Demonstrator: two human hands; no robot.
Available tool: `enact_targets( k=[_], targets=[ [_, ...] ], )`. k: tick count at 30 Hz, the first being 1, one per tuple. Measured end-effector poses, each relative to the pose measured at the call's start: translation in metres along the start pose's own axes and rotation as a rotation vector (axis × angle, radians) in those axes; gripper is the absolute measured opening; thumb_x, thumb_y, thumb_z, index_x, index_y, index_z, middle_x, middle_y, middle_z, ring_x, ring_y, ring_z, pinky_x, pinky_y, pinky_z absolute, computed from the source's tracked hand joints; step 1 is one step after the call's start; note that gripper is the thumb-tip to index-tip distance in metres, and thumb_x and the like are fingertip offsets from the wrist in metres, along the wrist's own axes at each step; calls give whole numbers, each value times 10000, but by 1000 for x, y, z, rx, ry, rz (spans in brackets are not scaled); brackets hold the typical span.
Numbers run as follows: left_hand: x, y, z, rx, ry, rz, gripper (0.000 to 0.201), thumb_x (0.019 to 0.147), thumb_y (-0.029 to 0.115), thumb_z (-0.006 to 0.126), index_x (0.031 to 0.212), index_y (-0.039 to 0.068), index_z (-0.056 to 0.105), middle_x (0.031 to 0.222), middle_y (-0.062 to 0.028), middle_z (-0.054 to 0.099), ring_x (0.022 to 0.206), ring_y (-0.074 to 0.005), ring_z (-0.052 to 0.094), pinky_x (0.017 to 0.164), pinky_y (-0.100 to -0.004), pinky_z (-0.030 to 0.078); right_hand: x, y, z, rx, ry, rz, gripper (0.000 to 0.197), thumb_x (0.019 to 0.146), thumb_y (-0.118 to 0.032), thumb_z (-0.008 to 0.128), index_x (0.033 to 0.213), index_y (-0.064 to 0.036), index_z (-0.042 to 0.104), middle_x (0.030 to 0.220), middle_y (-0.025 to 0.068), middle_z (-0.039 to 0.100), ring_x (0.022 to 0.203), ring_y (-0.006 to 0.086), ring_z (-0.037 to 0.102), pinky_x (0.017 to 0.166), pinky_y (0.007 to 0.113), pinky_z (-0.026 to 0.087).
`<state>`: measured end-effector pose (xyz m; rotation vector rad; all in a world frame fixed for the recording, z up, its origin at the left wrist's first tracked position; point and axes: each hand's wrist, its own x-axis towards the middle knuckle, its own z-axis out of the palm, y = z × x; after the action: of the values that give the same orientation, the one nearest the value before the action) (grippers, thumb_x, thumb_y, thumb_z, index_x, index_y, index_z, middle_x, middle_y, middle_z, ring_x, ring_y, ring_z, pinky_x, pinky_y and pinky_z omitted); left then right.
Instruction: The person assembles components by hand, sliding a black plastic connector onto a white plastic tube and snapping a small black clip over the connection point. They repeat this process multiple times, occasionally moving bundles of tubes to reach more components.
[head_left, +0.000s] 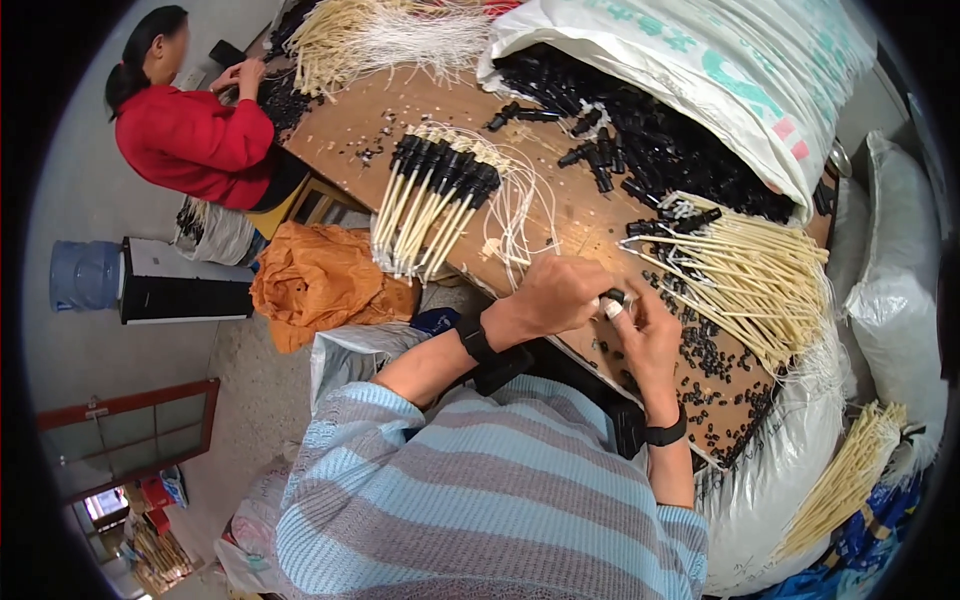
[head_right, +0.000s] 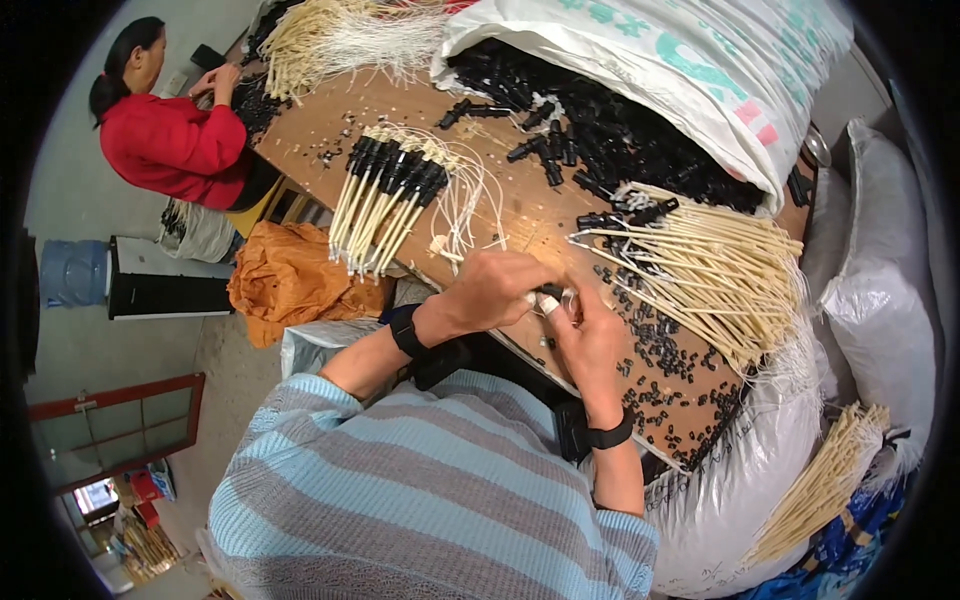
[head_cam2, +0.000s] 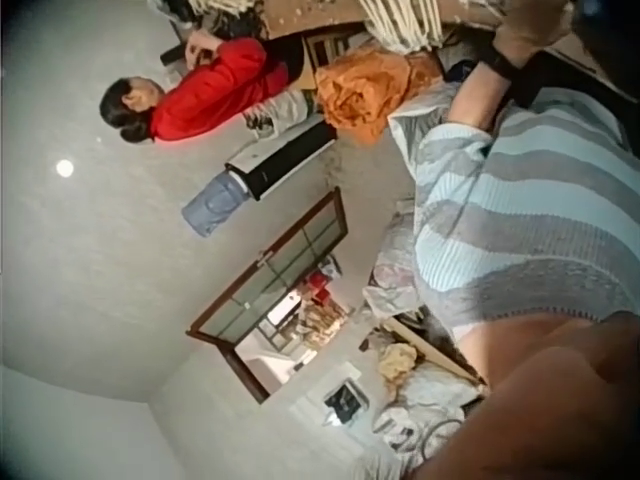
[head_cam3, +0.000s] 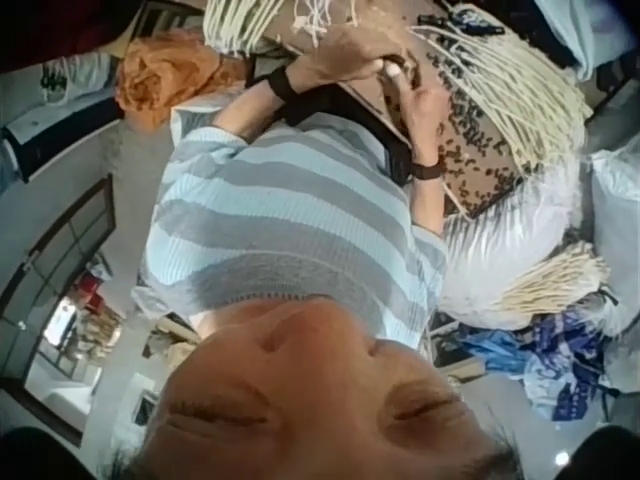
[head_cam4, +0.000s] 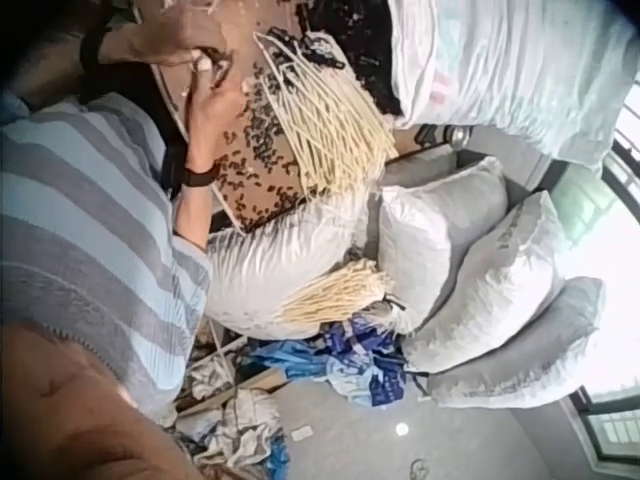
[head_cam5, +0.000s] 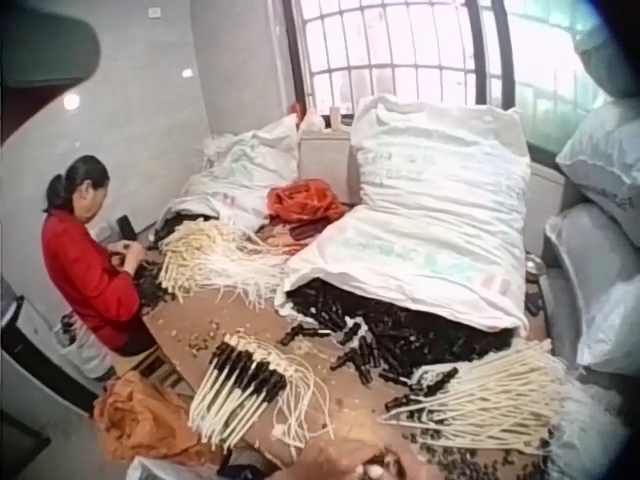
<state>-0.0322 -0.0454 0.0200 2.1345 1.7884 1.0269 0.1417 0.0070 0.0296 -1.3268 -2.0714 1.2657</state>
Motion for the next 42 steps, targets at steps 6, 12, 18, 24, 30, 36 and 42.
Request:
enact_targets(
  k=[6, 12, 18, 24, 30, 36, 42],
  targets=[
    [-3, -69, -78, 369, 447, -146, 193, 649, 99, 625, 839, 118, 654, 896, -30, 663, 959, -257, 581, 878, -407, 390, 18, -13, -13, -142, 392, -546, 163, 823, 36, 632, 981, 9, 661, 977, 141, 672, 768, 242, 644, 643, 296, 496],
    [-30, -150, -96, 782, 496, -471, 412, 631, 163, 681, 1037, 98, 654, 1212, -89, 578, 1197, -304, 443, 1029, -483, 266, 13, -14, 24, -279, 119, -708, 143, 784, -138, 697, 883, -38, 673, 899, 127, 656, 750, 322, 636, 623, 381, 498],
    [26, -82, -33, -42, 114, -127, 387, 697, -15, 565, 1065, 46, 668, 1092, -135, 664, 1056, -326, 598, 931, -395, 473, 5, 38, 13, -341, 51, -358, 147, 793, -209, 687, 775, -64, 675, 778, 108, 642, 679, 321, 627, 568, 389, 479],
    [88, -71, 56, -124, -90, 212, 391, 724, -74, 541, 1062, 68, 680, 1019, -115, 662, 1010, -318, 578, 890, -388, 475, -7, 66, -44, -347, 330, -193, 138, 812, -230, 682, 822, -96, 711, 759, 128, 656, 675, 341, 630, 582, 418, 489],
    [81, -78, 58, 184, -48, 129, 289, 704, -23, 632, 944, 114, 714, 867, -63, 602, 877, -263, 562, 729, -381, 471, -8, 113, -117, -667, 601, -212, 107, 809, -96, 680, 912, -99, 712, 802, 72, 638, 609, 247, 606, 518, 341, 461],
    [78, -77, 42, 200, -75, 220, 210, 698, 0, 637, 882, 99, 665, 950, -54, 567, 947, -269, 520, 773, -390, 432, 19, 109, -143, -1073, 582, -335, 96, 760, -33, 635, 844, -75, 656, 895, 54, 610, 738, 218, 594, 623, 311, 454],
    [62, -74, 34, 253, -216, 111, 254, 667, 68, 688, 909, 75, 614, 1009, -94, 549, 1005, -297, 509, 824, -414, 416, -9, 63, -102, -824, 274, -605, 264, 772, -13, 610, 1018, -95, 658, 788, 48, 591, 685, 222, 578, 605, 318, 440]
  ],
)
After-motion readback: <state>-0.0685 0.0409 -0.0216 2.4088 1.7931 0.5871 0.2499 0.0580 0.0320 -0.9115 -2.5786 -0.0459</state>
